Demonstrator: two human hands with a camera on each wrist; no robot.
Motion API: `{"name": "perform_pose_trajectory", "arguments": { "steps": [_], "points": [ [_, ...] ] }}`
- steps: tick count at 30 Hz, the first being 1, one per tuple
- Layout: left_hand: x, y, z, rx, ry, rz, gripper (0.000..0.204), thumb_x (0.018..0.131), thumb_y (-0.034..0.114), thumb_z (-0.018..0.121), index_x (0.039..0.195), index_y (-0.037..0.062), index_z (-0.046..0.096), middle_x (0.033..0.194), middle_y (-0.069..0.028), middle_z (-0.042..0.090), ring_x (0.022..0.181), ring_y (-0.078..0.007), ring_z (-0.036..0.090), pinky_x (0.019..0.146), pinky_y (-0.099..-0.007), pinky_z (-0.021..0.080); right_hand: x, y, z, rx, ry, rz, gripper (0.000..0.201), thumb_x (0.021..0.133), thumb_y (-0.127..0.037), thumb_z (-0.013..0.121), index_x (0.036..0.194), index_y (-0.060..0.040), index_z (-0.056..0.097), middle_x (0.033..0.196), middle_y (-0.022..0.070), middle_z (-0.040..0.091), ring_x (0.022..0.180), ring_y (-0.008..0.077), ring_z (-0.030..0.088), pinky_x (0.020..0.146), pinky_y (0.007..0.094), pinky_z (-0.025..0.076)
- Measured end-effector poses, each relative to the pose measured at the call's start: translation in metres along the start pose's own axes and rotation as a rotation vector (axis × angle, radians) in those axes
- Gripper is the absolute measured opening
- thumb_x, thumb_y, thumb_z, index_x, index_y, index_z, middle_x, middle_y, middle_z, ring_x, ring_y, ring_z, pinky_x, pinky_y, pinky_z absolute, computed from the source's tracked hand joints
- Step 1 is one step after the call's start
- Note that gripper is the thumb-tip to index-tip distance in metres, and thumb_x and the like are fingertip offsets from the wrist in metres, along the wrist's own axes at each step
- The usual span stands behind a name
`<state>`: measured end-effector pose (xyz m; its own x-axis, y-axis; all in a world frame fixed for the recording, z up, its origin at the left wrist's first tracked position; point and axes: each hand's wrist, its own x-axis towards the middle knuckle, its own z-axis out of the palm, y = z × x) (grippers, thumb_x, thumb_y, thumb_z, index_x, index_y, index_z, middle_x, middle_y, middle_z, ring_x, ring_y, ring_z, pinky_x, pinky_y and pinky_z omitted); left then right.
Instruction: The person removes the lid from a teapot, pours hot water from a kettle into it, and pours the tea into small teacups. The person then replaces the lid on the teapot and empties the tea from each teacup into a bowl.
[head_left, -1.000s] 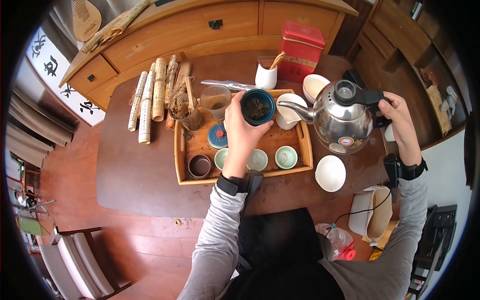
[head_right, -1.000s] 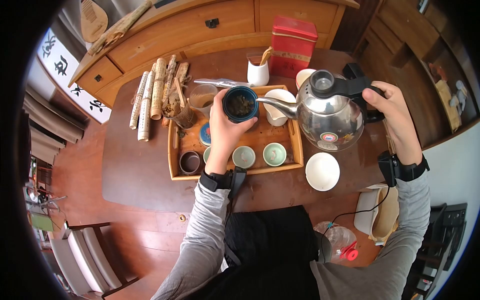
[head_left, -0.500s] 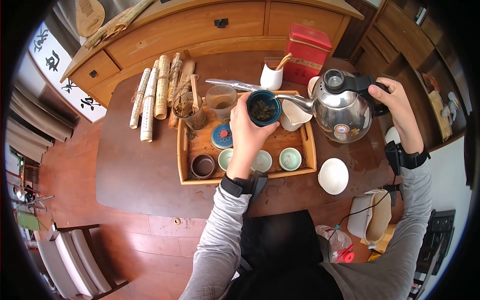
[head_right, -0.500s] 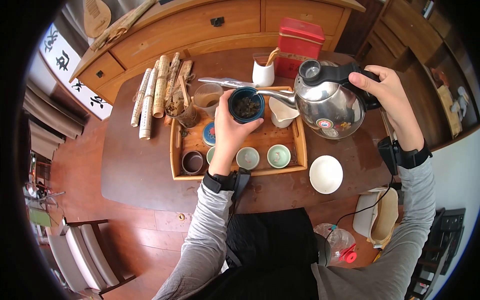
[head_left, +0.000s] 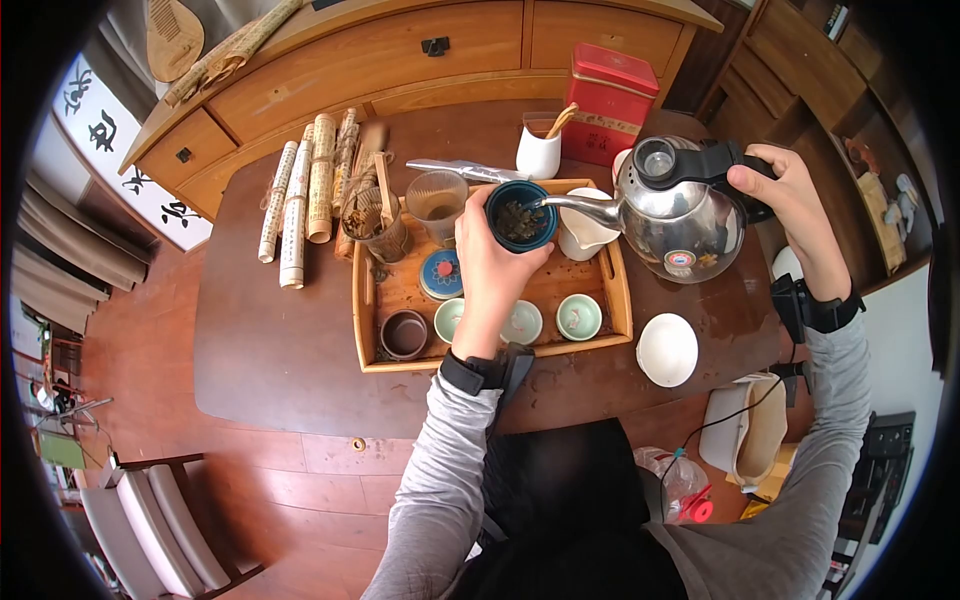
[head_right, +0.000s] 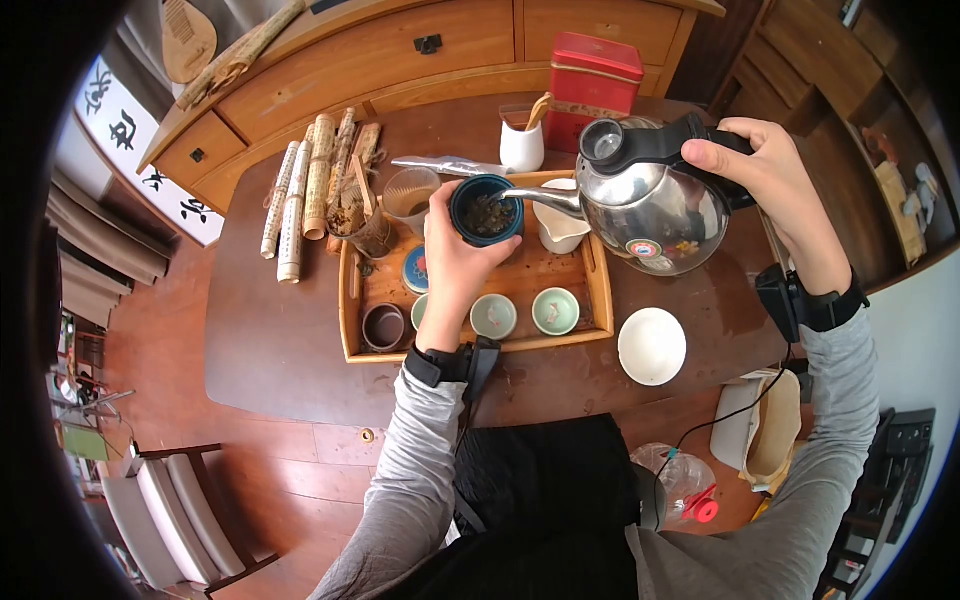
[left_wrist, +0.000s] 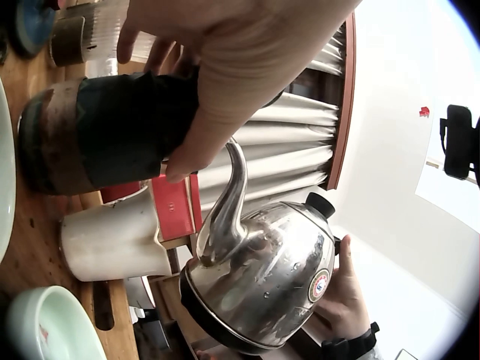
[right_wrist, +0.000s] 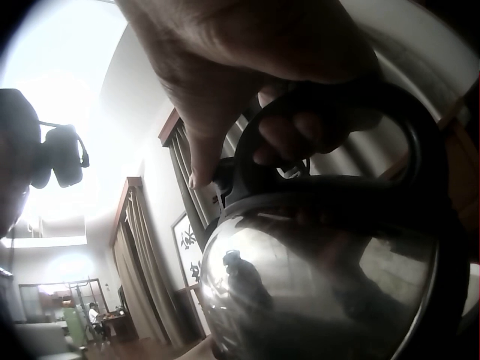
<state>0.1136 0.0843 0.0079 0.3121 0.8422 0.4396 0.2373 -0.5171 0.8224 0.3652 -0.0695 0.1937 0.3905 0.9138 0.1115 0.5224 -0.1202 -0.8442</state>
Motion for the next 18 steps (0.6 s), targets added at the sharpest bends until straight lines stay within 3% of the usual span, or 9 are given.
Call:
{"name": "perform_pose_trajectory", "arguments": {
  "steps": [18],
  "points": [
    [0.001, 0.0, -0.002, 0.008, -0.001, 0.019, 0.089, 0.059, 0.007, 0.092, 0.136, 0.0076, 0.047, 0.128, -0.0149, 0.058, 0.123, -0.0342, 0.054, 0.106, -0.0438, 0.044, 0.005, -0.005, -0.007, -0.092, 0.027, -0.041, 0.038, 0.082, -0.039, 0.084, 0.081, -0.0034, 0.07, 0.071, -0.0022, 0.063, 0.065, 0.0035, 0.057, 0.06, 0.0205, 0.043]
  ]
}}
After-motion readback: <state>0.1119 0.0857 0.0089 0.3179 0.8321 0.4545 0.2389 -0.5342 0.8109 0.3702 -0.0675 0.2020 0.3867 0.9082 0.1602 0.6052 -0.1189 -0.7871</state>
